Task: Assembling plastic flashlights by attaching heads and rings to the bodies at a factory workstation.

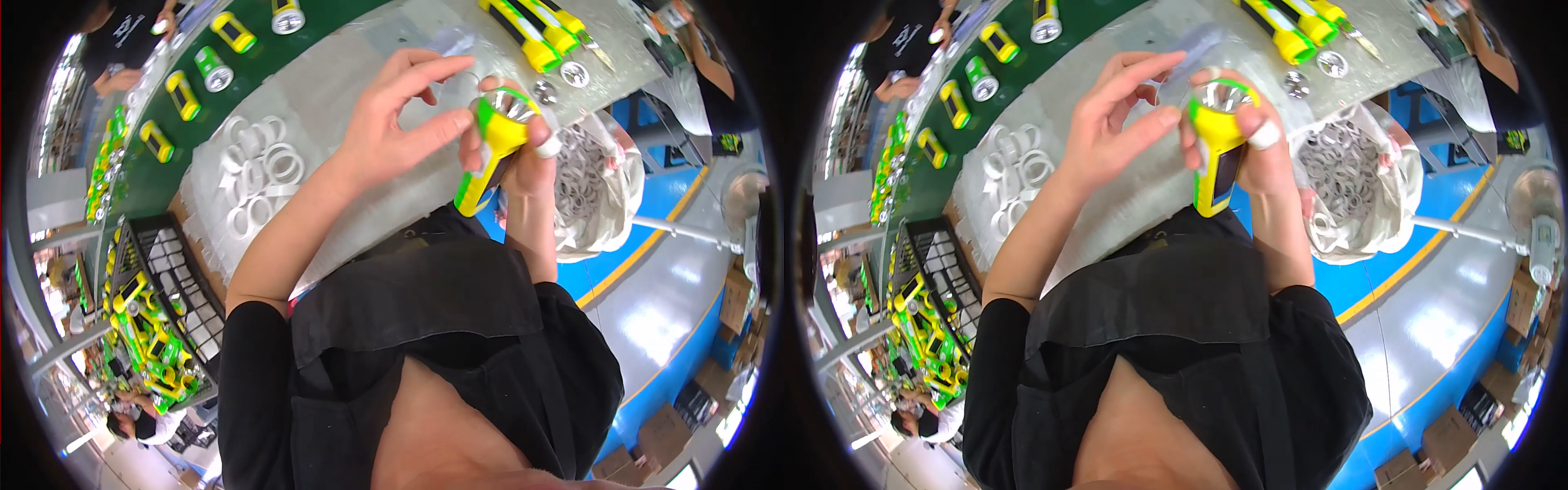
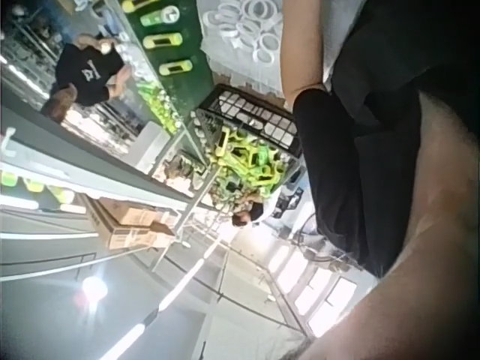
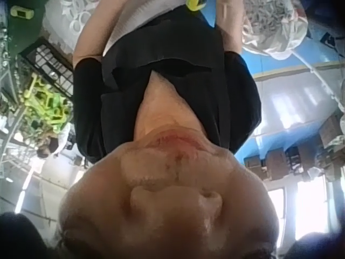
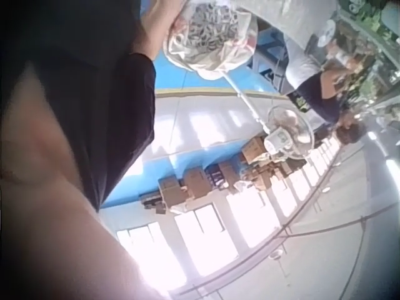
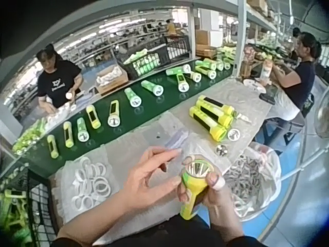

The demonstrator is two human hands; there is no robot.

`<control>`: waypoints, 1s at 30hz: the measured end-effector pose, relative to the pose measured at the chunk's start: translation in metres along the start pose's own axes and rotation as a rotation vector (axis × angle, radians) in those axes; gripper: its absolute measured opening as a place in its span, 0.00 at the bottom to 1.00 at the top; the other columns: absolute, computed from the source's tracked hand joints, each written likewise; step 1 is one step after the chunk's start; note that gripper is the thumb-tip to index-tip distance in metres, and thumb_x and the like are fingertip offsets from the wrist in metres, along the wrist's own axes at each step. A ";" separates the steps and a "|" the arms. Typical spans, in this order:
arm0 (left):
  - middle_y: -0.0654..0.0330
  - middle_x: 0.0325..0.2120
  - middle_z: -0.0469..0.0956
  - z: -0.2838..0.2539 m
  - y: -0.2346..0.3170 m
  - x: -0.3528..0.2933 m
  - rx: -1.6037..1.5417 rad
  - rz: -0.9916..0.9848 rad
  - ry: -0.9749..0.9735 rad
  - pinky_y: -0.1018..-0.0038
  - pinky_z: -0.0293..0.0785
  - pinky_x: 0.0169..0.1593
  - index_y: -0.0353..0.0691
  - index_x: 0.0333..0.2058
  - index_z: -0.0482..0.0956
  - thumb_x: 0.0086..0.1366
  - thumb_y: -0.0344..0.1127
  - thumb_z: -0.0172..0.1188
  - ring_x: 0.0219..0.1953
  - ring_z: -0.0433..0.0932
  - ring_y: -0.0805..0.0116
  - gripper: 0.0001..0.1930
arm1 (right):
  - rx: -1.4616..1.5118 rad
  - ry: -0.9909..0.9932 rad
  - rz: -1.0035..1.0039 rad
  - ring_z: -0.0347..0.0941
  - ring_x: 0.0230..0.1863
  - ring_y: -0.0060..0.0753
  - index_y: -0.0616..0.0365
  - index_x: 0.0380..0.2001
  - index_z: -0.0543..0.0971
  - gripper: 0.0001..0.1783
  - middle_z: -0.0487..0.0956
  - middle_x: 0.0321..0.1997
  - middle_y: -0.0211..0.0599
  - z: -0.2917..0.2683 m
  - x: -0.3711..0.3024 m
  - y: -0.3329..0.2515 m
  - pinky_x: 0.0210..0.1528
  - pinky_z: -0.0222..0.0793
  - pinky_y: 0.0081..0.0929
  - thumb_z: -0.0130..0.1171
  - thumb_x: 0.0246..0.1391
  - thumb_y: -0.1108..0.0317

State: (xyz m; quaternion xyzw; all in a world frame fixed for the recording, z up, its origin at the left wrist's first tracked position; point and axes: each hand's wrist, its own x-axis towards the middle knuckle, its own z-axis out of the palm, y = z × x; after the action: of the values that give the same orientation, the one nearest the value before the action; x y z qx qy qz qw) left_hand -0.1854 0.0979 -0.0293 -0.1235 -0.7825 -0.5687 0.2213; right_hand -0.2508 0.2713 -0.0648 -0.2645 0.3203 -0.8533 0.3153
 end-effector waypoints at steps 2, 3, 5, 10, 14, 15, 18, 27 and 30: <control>0.54 0.44 0.71 -0.017 0.022 -0.010 0.066 0.084 -0.038 0.73 0.73 0.41 0.41 0.55 0.76 0.57 0.32 0.65 0.45 0.70 0.66 0.24 | -0.082 -0.048 0.071 0.76 0.26 0.32 0.63 0.53 0.69 0.35 0.77 0.30 0.42 0.025 0.007 0.007 0.27 0.72 0.26 0.58 0.55 0.43; 0.54 0.46 0.68 -0.025 0.031 -0.018 0.054 0.043 -0.068 0.72 0.69 0.47 0.39 0.56 0.74 0.60 0.33 0.62 0.47 0.69 0.65 0.24 | -0.132 -0.079 0.085 0.76 0.29 0.31 0.64 0.53 0.69 0.31 0.77 0.33 0.40 0.035 0.007 0.009 0.30 0.72 0.26 0.57 0.58 0.48; 0.53 0.49 0.66 -0.039 0.038 -0.030 0.055 0.004 -0.074 0.70 0.65 0.53 0.36 0.58 0.72 0.62 0.35 0.60 0.49 0.67 0.64 0.25 | -0.131 -0.138 0.135 0.76 0.29 0.31 0.64 0.53 0.69 0.30 0.77 0.33 0.40 0.042 0.010 0.019 0.30 0.72 0.25 0.57 0.58 0.50; 0.52 0.48 0.69 -0.066 0.042 -0.065 0.378 0.090 -0.029 0.63 0.67 0.52 0.39 0.55 0.75 0.65 0.37 0.56 0.48 0.68 0.56 0.20 | -0.221 -0.229 0.277 0.76 0.28 0.28 0.65 0.52 0.68 0.25 0.77 0.33 0.38 0.069 0.018 0.036 0.32 0.72 0.24 0.55 0.61 0.56; 0.49 0.54 0.68 -0.076 0.039 -0.087 0.496 0.194 0.022 0.64 0.64 0.56 0.35 0.55 0.74 0.69 0.38 0.46 0.53 0.68 0.55 0.21 | -0.270 -0.281 0.304 0.75 0.28 0.27 0.65 0.52 0.67 0.25 0.76 0.33 0.37 0.089 0.021 0.051 0.33 0.72 0.24 0.56 0.61 0.56; 0.52 0.52 0.70 -0.078 0.038 -0.091 0.483 0.195 0.061 0.64 0.63 0.56 0.36 0.54 0.75 0.69 0.37 0.47 0.53 0.69 0.55 0.19 | -0.276 -0.291 0.312 0.75 0.28 0.27 0.65 0.52 0.67 0.25 0.76 0.33 0.37 0.092 0.023 0.054 0.33 0.72 0.24 0.56 0.61 0.56; 0.54 0.50 0.73 -0.081 0.037 -0.097 0.423 0.193 0.122 0.62 0.61 0.57 0.37 0.52 0.76 0.69 0.36 0.46 0.53 0.70 0.54 0.17 | -0.293 -0.313 0.318 0.75 0.29 0.27 0.64 0.52 0.67 0.25 0.76 0.35 0.37 0.101 0.025 0.061 0.33 0.72 0.25 0.55 0.62 0.55; 0.54 0.51 0.74 -0.090 0.029 -0.114 0.555 0.243 0.273 0.60 0.61 0.59 0.37 0.47 0.79 0.66 0.33 0.44 0.56 0.69 0.52 0.17 | -0.257 -0.263 0.417 0.75 0.30 0.32 0.61 0.53 0.66 0.22 0.74 0.39 0.40 0.119 0.026 0.081 0.34 0.72 0.28 0.52 0.63 0.57; 0.53 0.52 0.73 -0.095 0.032 -0.121 0.373 0.127 0.309 0.63 0.65 0.57 0.35 0.48 0.78 0.70 0.34 0.42 0.56 0.69 0.55 0.17 | -0.167 -0.324 0.476 0.75 0.30 0.33 0.61 0.53 0.66 0.20 0.75 0.37 0.41 0.121 0.038 0.089 0.34 0.71 0.29 0.51 0.61 0.62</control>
State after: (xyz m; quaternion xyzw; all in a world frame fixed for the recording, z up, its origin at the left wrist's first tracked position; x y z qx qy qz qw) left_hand -0.0463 0.0254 -0.0373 -0.0407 -0.8215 -0.4115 0.3926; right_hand -0.1640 0.1453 -0.0399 -0.3397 0.3879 -0.6729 0.5305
